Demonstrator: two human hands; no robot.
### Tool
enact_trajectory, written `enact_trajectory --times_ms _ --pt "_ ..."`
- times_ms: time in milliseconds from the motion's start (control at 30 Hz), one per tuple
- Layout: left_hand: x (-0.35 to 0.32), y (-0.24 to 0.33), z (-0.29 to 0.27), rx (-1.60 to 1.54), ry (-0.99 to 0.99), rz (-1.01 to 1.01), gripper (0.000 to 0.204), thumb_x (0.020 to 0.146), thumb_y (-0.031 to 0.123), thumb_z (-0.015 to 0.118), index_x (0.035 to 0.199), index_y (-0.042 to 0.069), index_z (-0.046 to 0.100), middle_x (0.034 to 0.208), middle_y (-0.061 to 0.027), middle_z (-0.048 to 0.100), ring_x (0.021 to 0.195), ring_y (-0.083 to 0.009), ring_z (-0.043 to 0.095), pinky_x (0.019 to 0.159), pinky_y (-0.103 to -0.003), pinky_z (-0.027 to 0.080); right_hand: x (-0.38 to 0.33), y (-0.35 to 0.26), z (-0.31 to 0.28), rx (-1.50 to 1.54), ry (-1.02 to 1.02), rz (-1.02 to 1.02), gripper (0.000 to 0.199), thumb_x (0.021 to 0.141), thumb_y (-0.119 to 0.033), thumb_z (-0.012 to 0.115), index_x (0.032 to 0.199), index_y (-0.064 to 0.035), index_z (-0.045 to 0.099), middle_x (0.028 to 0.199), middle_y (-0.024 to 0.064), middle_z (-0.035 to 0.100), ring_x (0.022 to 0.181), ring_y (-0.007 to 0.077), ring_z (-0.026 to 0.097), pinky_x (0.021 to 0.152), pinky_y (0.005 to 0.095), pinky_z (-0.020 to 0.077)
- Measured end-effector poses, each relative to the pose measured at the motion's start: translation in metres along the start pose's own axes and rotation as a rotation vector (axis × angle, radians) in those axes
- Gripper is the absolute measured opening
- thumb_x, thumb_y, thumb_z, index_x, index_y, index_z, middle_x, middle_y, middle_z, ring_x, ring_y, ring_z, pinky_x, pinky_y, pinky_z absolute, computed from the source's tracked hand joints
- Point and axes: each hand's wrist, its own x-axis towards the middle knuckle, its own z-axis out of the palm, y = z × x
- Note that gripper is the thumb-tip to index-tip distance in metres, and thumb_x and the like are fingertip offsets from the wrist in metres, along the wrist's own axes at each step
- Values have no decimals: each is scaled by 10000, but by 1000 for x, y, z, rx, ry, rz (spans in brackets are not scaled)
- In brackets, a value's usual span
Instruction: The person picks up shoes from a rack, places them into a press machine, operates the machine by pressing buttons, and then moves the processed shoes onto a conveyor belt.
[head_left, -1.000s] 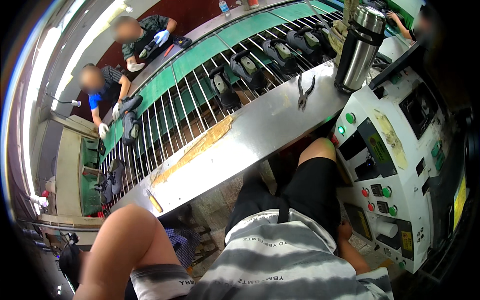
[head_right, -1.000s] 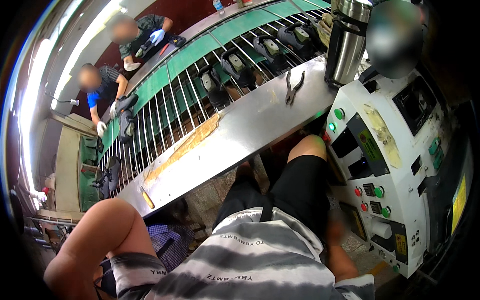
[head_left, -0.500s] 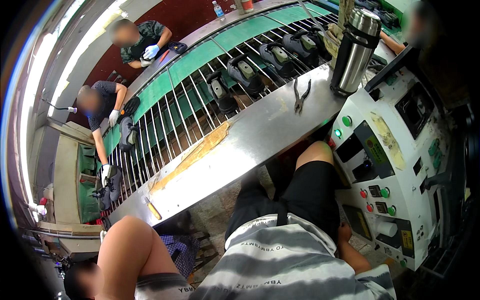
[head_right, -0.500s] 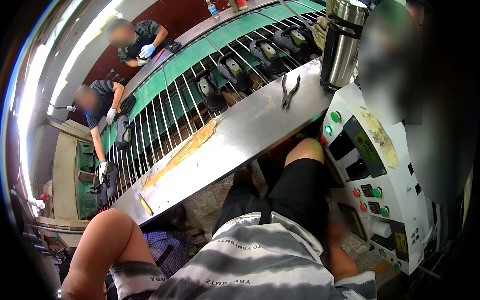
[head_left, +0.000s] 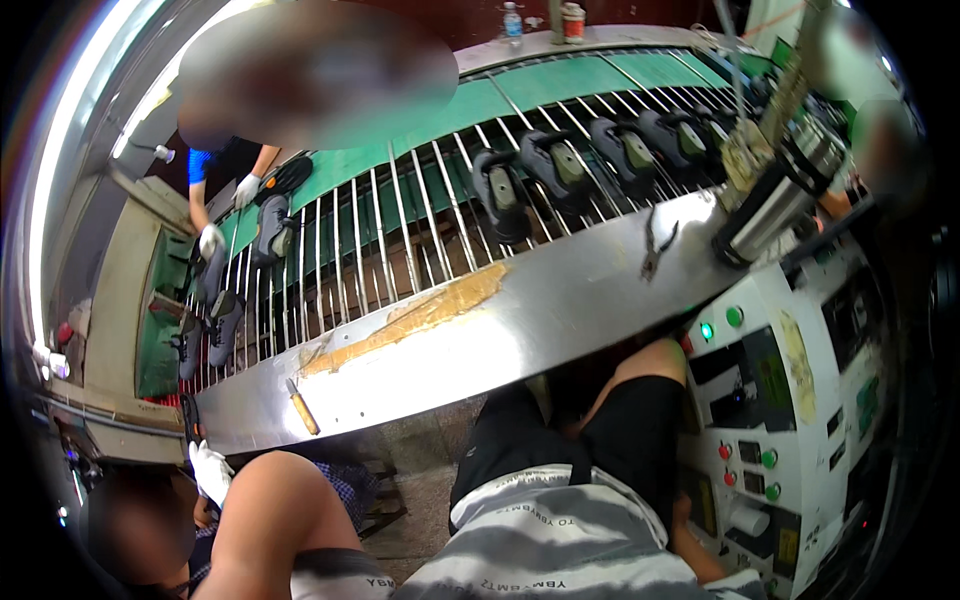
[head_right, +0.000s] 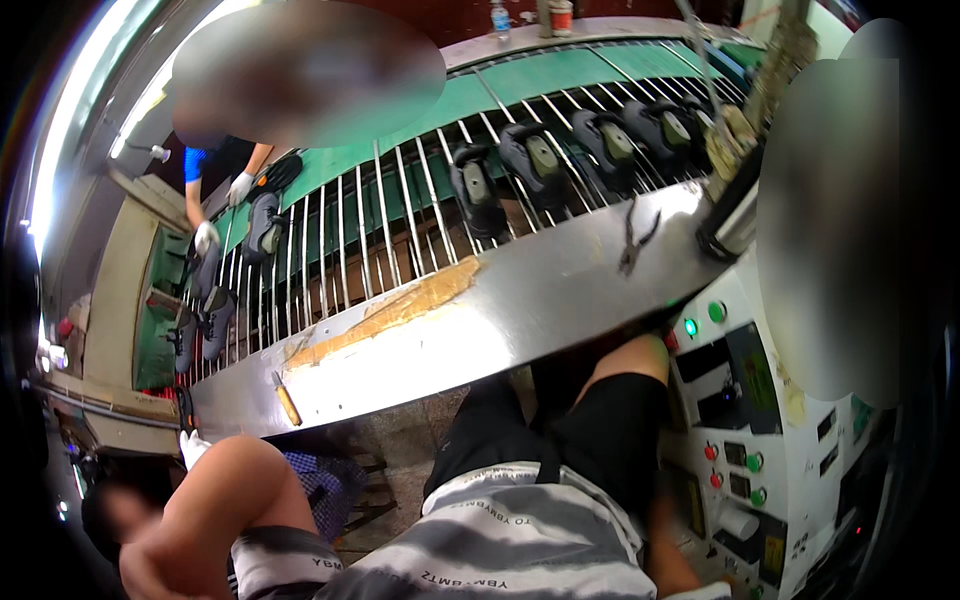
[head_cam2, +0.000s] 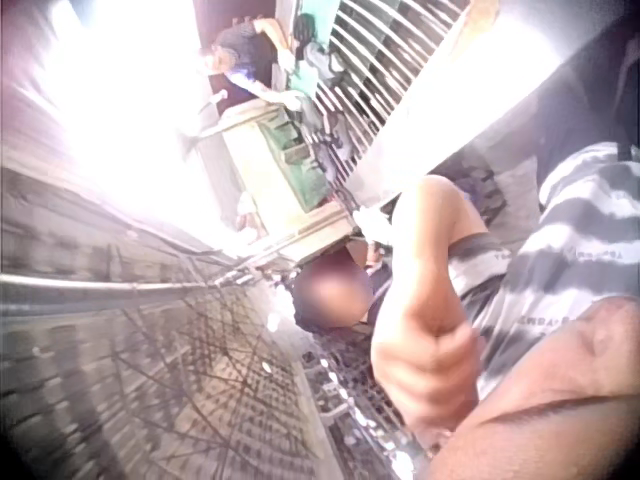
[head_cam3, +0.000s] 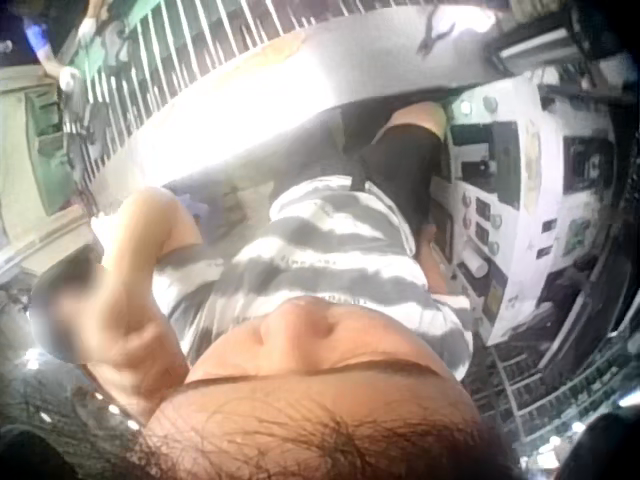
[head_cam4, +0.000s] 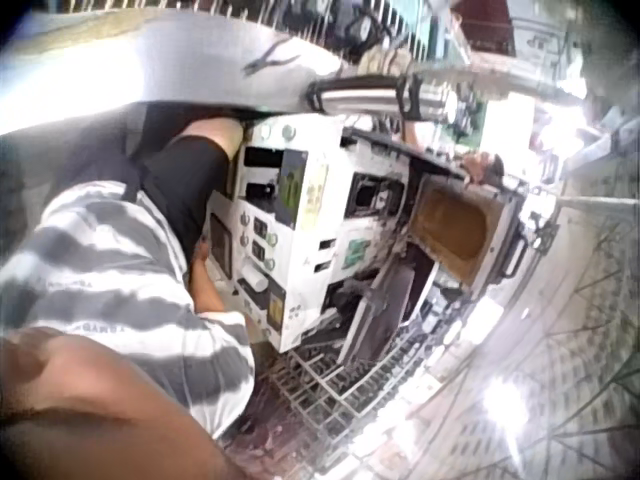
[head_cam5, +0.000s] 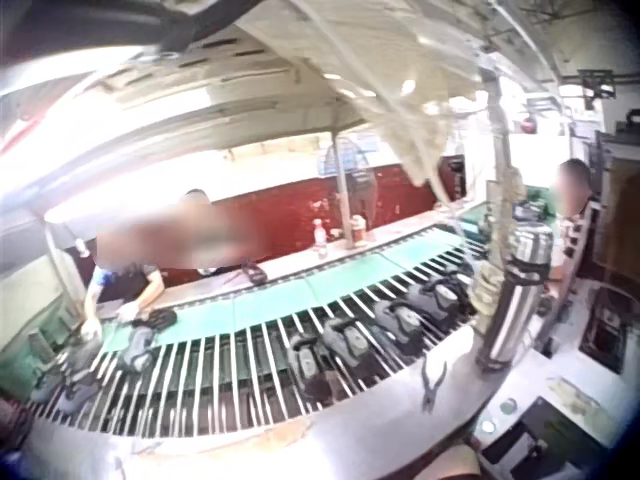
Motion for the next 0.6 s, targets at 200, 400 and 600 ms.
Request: enact_trajectory --times_ms 200,400,600 --pt "-209 -65 -100 792 172 -726 123 753 49 669 841 0 599 685 -40 570 591 -155 545 546 -271 423 27 -339 -20 346 292 -307 75 871 -22 536 859 -4 607 820 68 612 739 186 574 702 308 470" --pt "-496 -75 -231 1353 26 -1587 643 699 195 766 1260 32 497 1191 -180 537 1096 -317 538 930 -401 445 22 -605 43 154 -102 -1031 102 725 23 582 801 -36 614 751 119 603 637 274 578 604 332 481" --pt "-640 -97 -321 1689 -196 -2017 1120 580 497 826 1484 183 243 1470 -267 273 1320 -469 320 1056 -557 318 11 -683 134 -214 -344 -1287 59 630 -98 638 657 -144 612 609 22 581 547 233 559 529 336 446"
